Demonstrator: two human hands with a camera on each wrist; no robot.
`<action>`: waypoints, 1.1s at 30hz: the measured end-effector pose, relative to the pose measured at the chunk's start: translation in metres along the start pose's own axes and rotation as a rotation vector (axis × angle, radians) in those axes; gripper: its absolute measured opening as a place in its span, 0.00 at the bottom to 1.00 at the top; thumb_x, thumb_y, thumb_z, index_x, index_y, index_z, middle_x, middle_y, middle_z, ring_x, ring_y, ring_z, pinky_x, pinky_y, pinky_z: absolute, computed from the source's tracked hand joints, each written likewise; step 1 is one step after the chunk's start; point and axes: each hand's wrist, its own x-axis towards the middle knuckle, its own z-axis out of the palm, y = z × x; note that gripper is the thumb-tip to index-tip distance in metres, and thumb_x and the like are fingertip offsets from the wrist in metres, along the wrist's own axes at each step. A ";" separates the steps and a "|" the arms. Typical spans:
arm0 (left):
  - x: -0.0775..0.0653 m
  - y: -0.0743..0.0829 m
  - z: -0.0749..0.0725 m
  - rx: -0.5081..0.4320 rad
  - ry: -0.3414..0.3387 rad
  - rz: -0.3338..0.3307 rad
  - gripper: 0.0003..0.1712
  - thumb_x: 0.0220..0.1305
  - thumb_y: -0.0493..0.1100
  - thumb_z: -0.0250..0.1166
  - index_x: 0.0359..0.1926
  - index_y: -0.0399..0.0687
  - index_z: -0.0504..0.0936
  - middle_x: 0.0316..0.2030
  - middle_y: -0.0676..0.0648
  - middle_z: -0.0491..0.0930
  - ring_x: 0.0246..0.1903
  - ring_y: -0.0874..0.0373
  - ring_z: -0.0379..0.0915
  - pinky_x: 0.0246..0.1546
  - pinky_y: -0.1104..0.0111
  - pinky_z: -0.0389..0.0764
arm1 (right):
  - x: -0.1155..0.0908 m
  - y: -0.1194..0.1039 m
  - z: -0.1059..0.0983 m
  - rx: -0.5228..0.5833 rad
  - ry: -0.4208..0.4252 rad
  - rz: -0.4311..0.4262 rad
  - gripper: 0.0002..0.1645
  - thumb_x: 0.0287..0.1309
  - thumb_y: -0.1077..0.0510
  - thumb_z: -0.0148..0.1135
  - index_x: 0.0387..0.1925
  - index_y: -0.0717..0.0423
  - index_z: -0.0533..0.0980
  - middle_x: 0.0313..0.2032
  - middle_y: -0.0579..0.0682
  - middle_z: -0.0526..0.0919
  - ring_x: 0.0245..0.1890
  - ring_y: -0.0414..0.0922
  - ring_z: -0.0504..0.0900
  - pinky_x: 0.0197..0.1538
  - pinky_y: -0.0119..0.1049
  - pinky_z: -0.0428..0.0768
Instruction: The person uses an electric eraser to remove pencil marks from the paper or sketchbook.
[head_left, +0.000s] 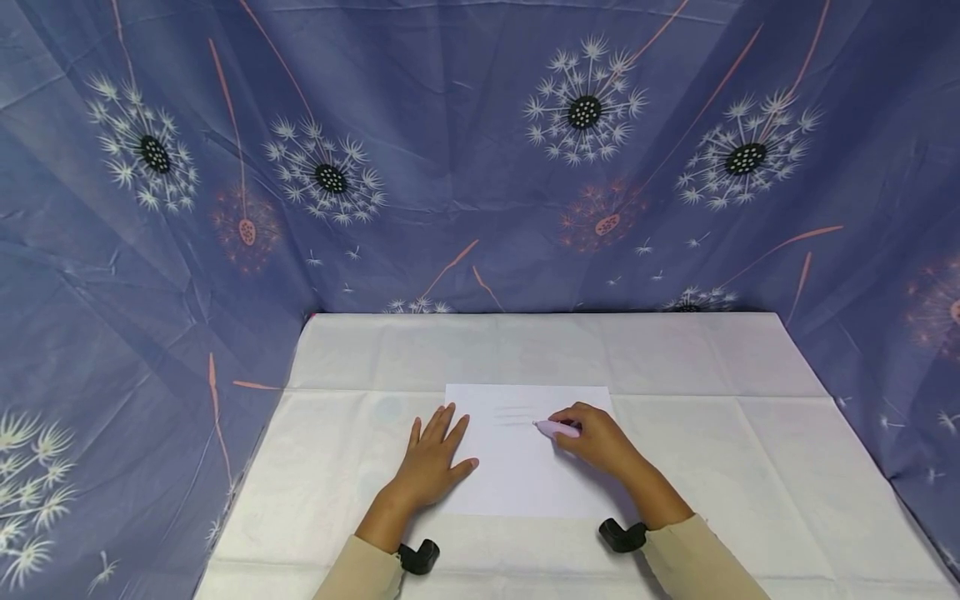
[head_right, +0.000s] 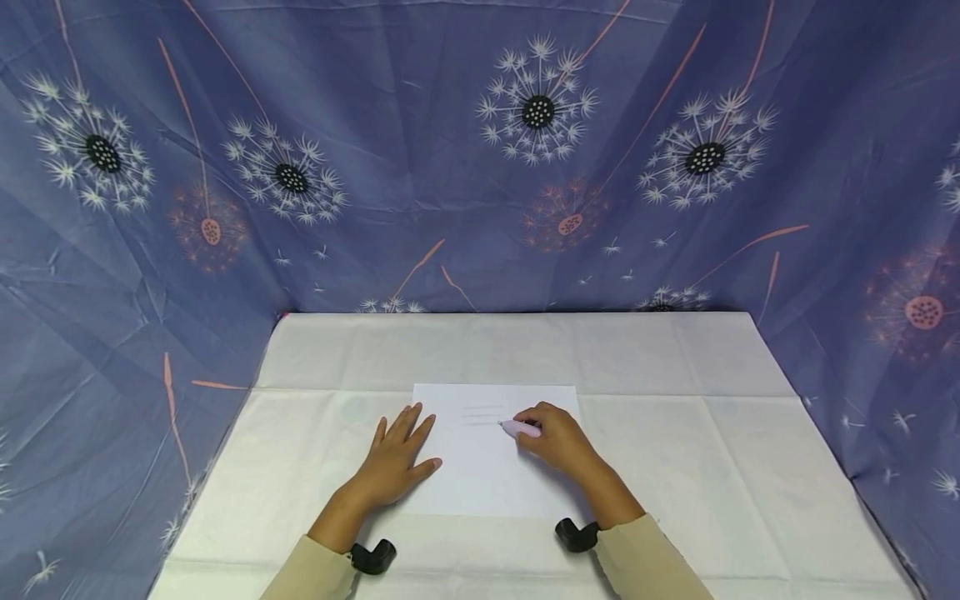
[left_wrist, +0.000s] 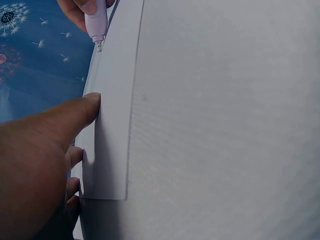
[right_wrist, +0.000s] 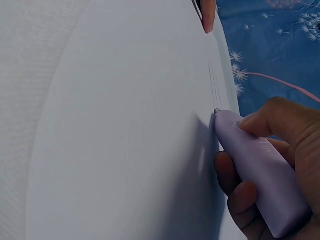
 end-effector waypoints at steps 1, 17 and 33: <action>0.000 0.000 0.000 0.000 0.001 0.000 0.42 0.70 0.60 0.60 0.76 0.45 0.63 0.79 0.37 0.52 0.80 0.39 0.44 0.75 0.36 0.43 | 0.000 0.000 0.000 0.001 0.004 -0.001 0.13 0.56 0.61 0.71 0.45 0.53 0.87 0.39 0.46 0.85 0.34 0.40 0.75 0.38 0.31 0.75; 0.000 0.000 0.001 0.006 0.000 -0.002 0.41 0.71 0.60 0.60 0.76 0.46 0.63 0.79 0.38 0.52 0.80 0.39 0.44 0.76 0.36 0.43 | -0.002 -0.002 0.000 0.003 0.002 -0.034 0.14 0.55 0.61 0.70 0.45 0.53 0.87 0.36 0.43 0.84 0.31 0.38 0.74 0.36 0.28 0.74; 0.000 0.000 0.002 -0.001 -0.008 -0.002 0.42 0.70 0.61 0.60 0.77 0.46 0.62 0.79 0.38 0.51 0.80 0.39 0.43 0.75 0.36 0.41 | 0.000 0.001 0.002 0.009 0.017 -0.050 0.13 0.56 0.61 0.70 0.45 0.53 0.87 0.40 0.46 0.85 0.35 0.39 0.76 0.38 0.29 0.76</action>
